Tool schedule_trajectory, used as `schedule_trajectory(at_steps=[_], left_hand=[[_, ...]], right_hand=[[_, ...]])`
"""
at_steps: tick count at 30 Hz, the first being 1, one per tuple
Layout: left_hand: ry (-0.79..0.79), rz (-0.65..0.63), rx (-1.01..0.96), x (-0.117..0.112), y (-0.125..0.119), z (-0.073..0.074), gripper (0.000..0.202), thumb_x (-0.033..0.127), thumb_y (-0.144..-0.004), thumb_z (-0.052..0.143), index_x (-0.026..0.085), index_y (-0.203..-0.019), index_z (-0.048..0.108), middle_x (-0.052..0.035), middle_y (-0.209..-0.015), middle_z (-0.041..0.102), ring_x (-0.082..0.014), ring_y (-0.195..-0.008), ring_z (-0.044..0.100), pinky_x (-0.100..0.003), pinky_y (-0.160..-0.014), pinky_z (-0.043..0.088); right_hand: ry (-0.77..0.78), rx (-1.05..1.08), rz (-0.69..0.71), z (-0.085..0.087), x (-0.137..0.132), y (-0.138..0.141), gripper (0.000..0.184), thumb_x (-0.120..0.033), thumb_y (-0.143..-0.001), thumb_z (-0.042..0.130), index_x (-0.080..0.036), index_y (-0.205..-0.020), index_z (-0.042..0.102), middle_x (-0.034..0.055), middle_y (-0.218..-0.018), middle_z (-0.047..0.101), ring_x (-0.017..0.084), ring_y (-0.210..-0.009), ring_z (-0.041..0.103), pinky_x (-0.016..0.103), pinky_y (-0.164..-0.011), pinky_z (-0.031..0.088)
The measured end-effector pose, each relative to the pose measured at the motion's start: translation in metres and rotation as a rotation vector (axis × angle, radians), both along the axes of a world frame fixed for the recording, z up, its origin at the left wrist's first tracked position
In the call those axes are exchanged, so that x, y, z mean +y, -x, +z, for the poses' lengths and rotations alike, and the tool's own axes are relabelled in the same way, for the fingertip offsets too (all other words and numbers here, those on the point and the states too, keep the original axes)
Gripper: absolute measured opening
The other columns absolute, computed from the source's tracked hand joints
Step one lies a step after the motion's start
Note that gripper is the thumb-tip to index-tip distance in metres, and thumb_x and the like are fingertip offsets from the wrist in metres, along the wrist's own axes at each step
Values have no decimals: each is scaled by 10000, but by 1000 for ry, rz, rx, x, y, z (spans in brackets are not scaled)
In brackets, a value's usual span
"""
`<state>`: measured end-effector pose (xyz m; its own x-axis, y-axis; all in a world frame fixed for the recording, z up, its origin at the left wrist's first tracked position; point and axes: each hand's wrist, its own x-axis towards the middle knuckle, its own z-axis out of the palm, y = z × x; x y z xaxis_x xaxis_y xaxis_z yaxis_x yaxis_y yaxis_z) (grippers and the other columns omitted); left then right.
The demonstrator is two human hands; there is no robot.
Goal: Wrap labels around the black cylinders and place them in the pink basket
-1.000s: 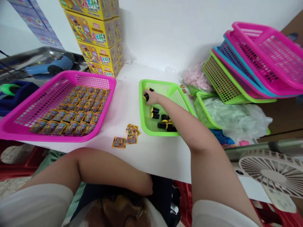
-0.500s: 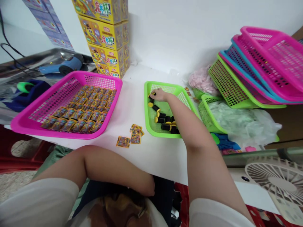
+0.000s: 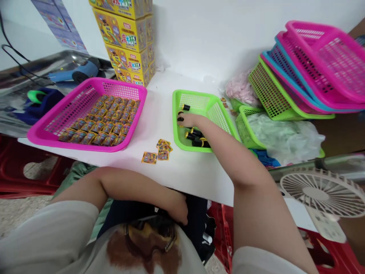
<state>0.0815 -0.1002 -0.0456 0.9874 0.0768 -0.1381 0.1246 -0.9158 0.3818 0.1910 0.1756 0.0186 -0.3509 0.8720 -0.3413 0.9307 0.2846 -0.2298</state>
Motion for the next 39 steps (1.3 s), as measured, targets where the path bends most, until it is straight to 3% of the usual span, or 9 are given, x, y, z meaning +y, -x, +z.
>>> schedule_trajectory(at_steps=[3, 5, 7, 10, 13, 19, 27, 34, 39], left_hand=[[81, -271, 36, 1, 23, 17, 178, 275, -911, 817, 351, -1072, 799, 30, -1018, 807, -175, -950, 765, -292, -717, 572], [107, -252, -81, 12, 49, 34, 224, 331, -1045, 648, 373, -1225, 775, 17, -1092, 825, -184, -1018, 766, -324, -782, 575], [91, 4, -184, 34, 78, 49, 306, 323, -1108, 524, 318, -1329, 735, -31, -1158, 818, -202, -1064, 756, -341, -907, 583], [-28, 584, -159, 76, 113, 59, 344, 243, -1106, 488, 194, -1367, 707, -127, -1288, 766, -250, -1197, 710, -399, -1102, 545], [-109, 866, -56, 107, 129, 51, 356, 281, -1089, 547, 119, -1363, 707, -180, -1309, 728, -302, -1240, 679, -477, -1170, 517], [45, 1001, -19, 119, 127, 36, 342, 204, -933, 758, 191, -1275, 767, -127, -1266, 750, -276, -1169, 722, -428, -1087, 584], [55, 1129, 1, 109, 122, 51, 202, 199, -921, 757, 204, -1120, 793, -69, -978, 821, -191, -743, 754, -302, -714, 606], [-201, 1096, 16, 106, 121, 51, 269, 224, -1045, 592, 150, -1174, 816, -172, -980, 823, -309, -985, 787, -480, -1037, 543], [-393, 962, -12, 109, 127, 43, 365, 128, -1034, 558, 244, -1276, 805, -150, -1534, 675, -353, -1332, 683, -493, -1029, 564]], right_hand=[[18, 9, 28, 2, -20, 0, 703, -517, -786, 867, -254, -1405, 665, 138, -1481, 711, 362, -1351, 669, 477, -1195, 500], [12, 14, 41, 7, -32, -2, 717, -473, -766, 885, -247, -1412, 671, 151, -1495, 700, 389, -1367, 660, 506, -1205, 491], [-16, 19, 55, 17, -45, -5, 645, -395, -812, 838, -237, -1417, 679, 154, -1522, 679, 404, -1407, 628, 525, -1233, 465], [-76, 93, 71, 32, -67, -16, 552, -304, -954, 637, -260, -1504, 626, 111, -1465, 714, 351, -1380, 649, 497, -1227, 475], [-73, 212, 110, 35, -84, -26, 628, -341, -968, 629, -317, -1589, 536, 63, -1530, 672, 327, -1397, 637, 489, -1230, 481], [-43, 37, 118, 12, -74, -18, 651, -303, -913, 709, -221, -1546, 578, 133, -1572, 635, 335, -1393, 637, 453, -1213, 489], [-107, -84, 111, 6, -64, 1, 498, -171, -863, 695, -203, -1359, 725, 165, -1394, 716, 307, -1126, 730, 386, -952, 559], [-325, 249, 8, 28, -97, -30, 405, -179, -849, 692, -266, -1229, 804, 88, -1223, 780, 262, -1068, 734, 414, -1025, 591], [-643, 744, -204, 10, -141, -59, 316, -264, -845, 695, -259, -1138, 812, 81, -1166, 754, 228, -975, 740, 384, -818, 673]])
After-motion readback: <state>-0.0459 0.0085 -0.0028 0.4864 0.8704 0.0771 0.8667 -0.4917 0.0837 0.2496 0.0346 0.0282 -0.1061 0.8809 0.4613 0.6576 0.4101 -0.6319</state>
